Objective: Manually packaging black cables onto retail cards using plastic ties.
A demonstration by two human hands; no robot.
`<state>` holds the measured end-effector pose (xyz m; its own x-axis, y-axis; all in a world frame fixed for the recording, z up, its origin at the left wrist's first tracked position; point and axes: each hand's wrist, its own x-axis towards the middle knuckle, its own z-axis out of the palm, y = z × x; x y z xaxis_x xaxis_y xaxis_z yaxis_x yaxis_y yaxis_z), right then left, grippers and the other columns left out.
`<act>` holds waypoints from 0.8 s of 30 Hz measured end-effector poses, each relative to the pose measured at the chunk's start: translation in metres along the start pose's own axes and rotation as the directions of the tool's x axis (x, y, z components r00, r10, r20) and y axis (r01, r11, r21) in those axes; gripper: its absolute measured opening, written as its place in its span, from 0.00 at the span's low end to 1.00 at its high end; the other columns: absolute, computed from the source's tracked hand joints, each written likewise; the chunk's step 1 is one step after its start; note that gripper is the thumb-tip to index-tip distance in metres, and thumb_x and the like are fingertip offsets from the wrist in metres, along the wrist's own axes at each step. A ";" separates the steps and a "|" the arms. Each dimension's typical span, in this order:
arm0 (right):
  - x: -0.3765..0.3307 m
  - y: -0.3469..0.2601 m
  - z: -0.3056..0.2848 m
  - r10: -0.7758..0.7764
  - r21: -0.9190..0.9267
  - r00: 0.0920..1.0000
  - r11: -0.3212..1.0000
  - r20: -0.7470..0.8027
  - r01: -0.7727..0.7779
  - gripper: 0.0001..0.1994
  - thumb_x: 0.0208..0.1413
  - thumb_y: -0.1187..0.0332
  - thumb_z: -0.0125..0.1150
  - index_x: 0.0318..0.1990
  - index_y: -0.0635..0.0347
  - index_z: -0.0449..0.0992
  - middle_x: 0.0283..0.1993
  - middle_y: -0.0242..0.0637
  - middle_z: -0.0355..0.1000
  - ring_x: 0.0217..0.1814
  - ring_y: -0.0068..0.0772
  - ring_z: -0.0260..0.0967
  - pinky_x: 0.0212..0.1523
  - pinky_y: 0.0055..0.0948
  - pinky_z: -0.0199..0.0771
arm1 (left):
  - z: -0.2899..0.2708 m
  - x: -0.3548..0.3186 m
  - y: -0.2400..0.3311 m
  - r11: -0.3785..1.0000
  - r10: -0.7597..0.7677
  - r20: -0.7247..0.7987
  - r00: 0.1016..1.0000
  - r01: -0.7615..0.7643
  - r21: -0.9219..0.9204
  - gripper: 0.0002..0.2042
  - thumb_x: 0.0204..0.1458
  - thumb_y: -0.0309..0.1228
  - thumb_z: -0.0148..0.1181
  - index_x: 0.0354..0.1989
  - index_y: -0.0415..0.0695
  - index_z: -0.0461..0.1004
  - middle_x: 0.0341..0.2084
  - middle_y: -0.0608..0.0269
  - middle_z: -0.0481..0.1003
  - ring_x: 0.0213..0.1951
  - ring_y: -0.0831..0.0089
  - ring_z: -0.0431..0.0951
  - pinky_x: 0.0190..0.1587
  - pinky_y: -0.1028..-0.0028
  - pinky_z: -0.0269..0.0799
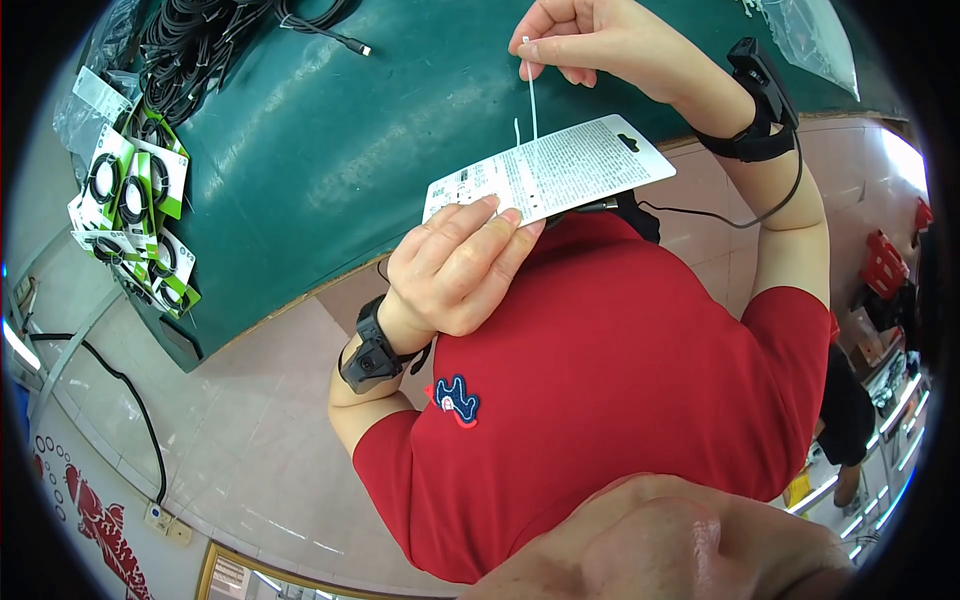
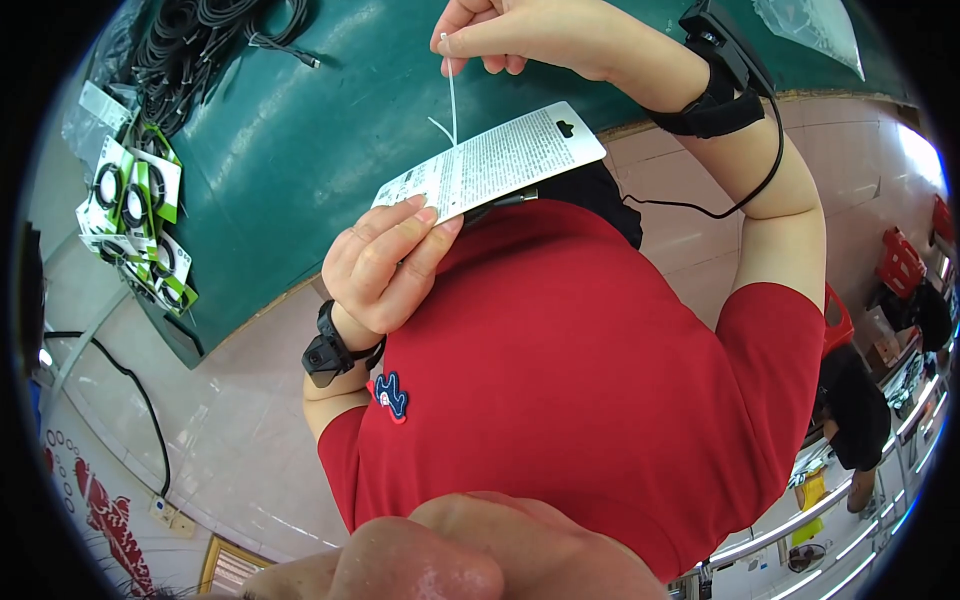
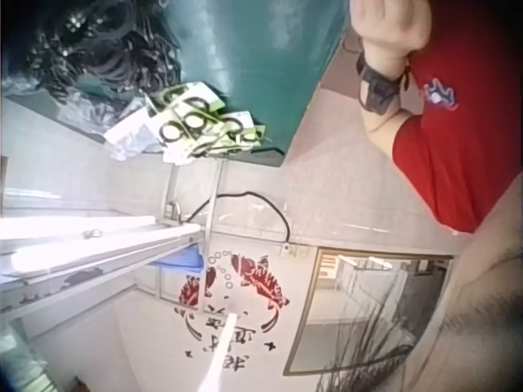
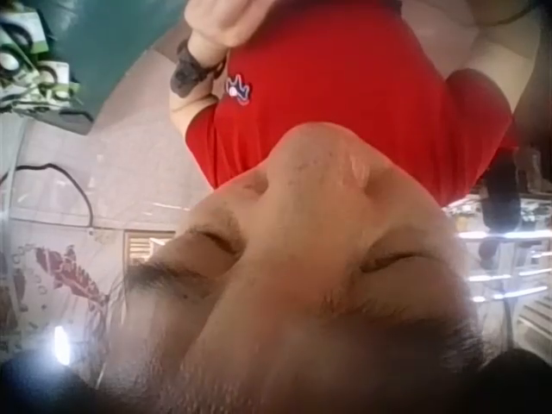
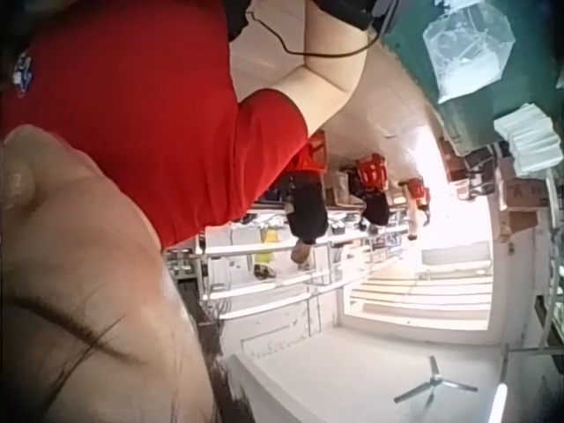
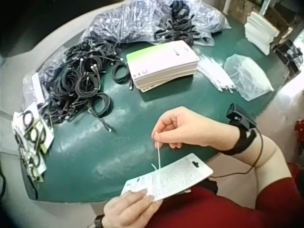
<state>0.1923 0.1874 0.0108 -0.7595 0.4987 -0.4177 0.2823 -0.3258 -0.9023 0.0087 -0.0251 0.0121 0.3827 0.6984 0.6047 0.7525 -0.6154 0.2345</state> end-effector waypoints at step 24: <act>0.003 0.002 0.000 -0.001 0.059 0.999 0.998 0.044 -0.002 0.09 0.63 0.67 0.64 0.42 0.66 0.79 0.34 0.34 0.81 0.24 0.14 0.67 0.26 0.15 0.67 | 0.006 0.005 -0.012 0.998 0.020 -0.063 0.998 -0.016 0.058 0.15 0.38 0.25 0.70 0.40 0.45 0.86 0.39 0.64 0.77 0.37 0.70 0.81 0.32 0.75 0.77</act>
<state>0.1911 0.1880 0.0075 -0.7849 0.4628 -0.4120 0.2486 -0.3737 -0.8936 0.0052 -0.0121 0.0074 0.3628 0.6615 0.6563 0.7761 -0.6043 0.1801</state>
